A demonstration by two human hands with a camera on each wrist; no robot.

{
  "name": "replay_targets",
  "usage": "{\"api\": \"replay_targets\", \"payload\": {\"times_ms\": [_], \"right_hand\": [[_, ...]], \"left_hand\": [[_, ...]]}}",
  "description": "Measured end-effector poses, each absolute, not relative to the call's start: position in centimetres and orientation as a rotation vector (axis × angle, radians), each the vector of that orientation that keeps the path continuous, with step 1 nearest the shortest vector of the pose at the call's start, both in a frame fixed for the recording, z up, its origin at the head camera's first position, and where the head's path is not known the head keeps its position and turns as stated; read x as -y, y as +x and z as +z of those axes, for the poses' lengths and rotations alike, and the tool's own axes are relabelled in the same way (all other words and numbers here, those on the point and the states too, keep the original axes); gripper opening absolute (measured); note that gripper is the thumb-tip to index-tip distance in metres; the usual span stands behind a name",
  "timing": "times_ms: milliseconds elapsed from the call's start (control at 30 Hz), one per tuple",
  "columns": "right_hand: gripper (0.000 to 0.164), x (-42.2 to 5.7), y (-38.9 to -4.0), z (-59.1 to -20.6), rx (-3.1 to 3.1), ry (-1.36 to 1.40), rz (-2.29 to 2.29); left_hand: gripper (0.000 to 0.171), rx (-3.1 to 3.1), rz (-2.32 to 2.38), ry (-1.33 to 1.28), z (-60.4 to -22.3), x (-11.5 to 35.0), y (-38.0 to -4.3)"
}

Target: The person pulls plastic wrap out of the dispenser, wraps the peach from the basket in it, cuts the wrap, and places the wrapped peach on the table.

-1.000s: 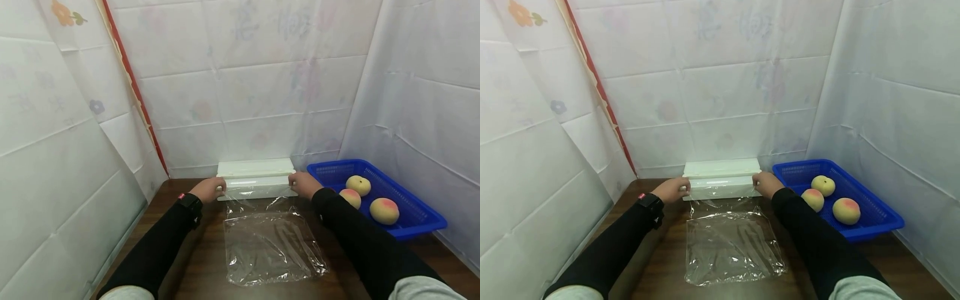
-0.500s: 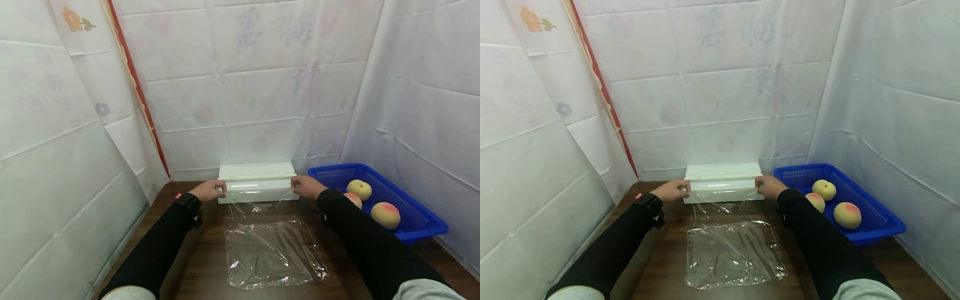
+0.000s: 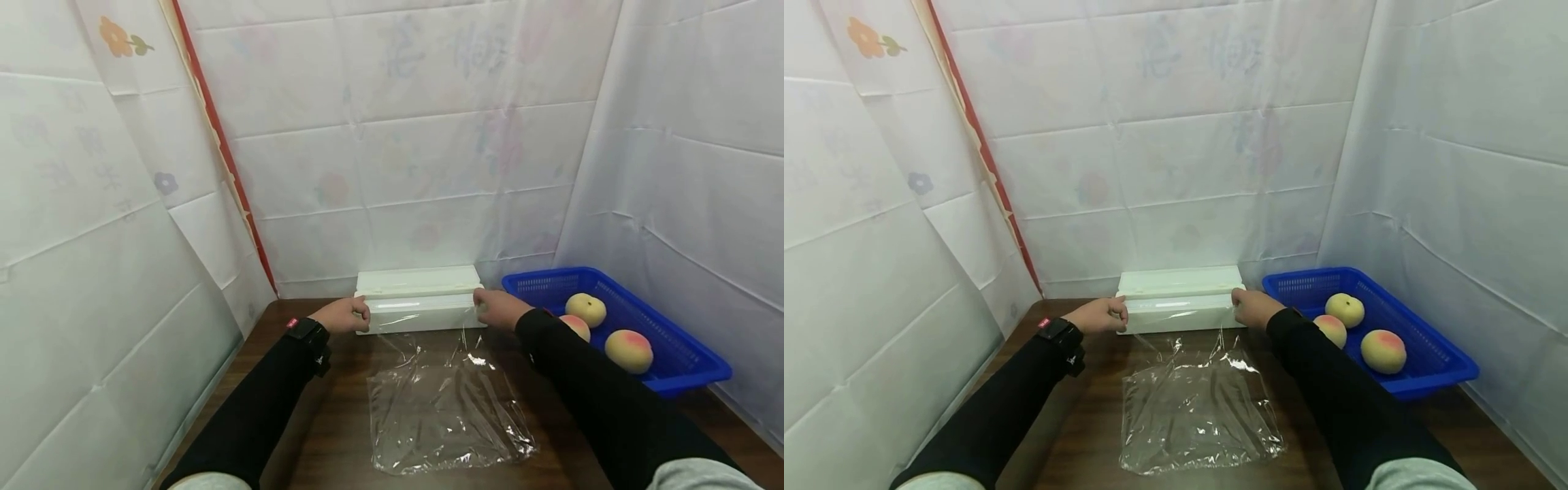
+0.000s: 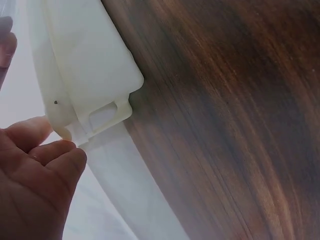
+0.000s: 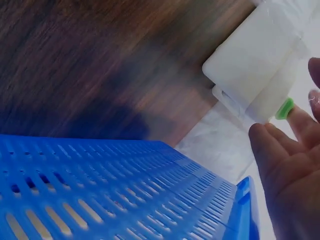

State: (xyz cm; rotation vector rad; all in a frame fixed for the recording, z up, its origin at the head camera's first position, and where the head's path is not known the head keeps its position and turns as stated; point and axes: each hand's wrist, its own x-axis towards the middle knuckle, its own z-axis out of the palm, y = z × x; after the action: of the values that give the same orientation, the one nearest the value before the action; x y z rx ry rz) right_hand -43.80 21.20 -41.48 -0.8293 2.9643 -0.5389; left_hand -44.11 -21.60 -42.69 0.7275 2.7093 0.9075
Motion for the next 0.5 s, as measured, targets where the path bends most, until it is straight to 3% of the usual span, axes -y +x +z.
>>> {"api": "replay_targets", "payload": {"times_ms": [367,500], "right_hand": [[0.016,-20.2,-42.9,-41.0,-2.983,-0.818,-0.36],[0.032,-20.4,-42.5,-41.1,-2.979,-0.811,-0.288]], "left_hand": [[0.017,-2.788,0.753,0.764,-43.5,22.1,-44.8],[0.016,-2.856,0.662,0.771,-44.4,22.4,-45.2]]}}
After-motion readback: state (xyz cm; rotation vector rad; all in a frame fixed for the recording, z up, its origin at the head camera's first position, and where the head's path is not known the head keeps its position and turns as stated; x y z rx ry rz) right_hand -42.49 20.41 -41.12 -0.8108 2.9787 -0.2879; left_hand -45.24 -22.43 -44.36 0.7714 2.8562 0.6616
